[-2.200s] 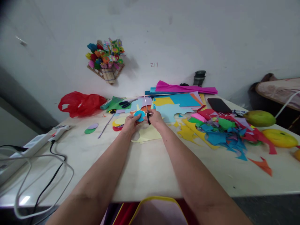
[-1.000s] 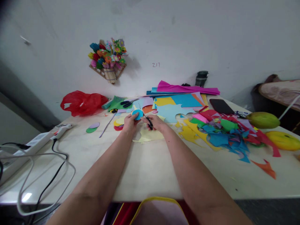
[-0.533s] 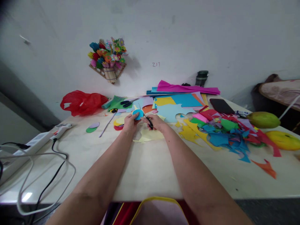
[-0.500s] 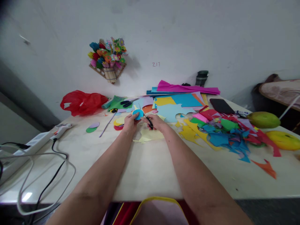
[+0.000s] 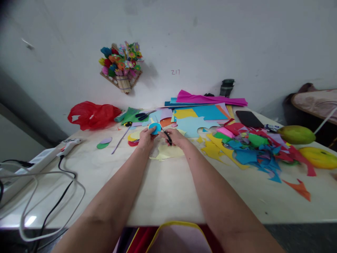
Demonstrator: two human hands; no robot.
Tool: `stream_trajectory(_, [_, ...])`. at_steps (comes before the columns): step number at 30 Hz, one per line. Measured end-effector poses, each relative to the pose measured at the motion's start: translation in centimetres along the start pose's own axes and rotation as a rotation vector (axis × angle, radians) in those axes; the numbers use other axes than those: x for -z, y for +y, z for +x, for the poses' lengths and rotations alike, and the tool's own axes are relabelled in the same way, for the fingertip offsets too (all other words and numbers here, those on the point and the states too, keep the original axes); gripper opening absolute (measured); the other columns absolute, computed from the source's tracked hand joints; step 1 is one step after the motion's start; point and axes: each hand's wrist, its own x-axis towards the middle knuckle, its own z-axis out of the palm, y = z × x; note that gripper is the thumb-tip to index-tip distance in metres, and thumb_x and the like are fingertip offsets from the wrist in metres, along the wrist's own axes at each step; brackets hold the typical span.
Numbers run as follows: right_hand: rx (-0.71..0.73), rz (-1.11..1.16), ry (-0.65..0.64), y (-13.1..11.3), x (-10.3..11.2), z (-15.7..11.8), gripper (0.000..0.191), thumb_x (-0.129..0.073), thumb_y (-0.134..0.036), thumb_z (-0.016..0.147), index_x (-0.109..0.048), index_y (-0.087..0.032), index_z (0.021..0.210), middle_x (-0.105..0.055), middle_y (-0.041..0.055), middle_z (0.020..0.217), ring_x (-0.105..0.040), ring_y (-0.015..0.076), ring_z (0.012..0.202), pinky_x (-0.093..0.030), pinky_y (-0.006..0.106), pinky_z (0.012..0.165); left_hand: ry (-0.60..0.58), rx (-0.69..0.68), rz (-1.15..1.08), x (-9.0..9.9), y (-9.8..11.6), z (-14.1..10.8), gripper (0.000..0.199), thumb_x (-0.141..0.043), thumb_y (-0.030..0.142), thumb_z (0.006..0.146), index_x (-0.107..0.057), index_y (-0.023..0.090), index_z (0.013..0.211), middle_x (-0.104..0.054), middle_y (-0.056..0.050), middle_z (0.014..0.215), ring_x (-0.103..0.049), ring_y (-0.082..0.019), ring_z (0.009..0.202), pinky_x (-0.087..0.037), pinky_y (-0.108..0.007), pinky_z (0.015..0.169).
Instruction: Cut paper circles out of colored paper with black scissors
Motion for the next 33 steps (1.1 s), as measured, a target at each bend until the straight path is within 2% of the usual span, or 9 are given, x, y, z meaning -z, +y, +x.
stream_trajectory(33, [-0.020, -0.015, 0.002, -0.54, 0.02, -0.24, 0.025, -0.067, -0.034, 0.078, -0.052, -0.018, 0.067, -0.051, -0.0043, 0.047, -0.046, 0.0071, 0.035, -0.023, 0.018, 0.032, -0.028, -0.029, -0.020, 0.25, 0.15, 0.00, 0.032, -0.087, 0.023, 0.048, -0.066, 0.012, 0.068, -0.065, -0.002, 0.064, -0.062, -0.014, 0.060, -0.056, -0.033, 0.071])
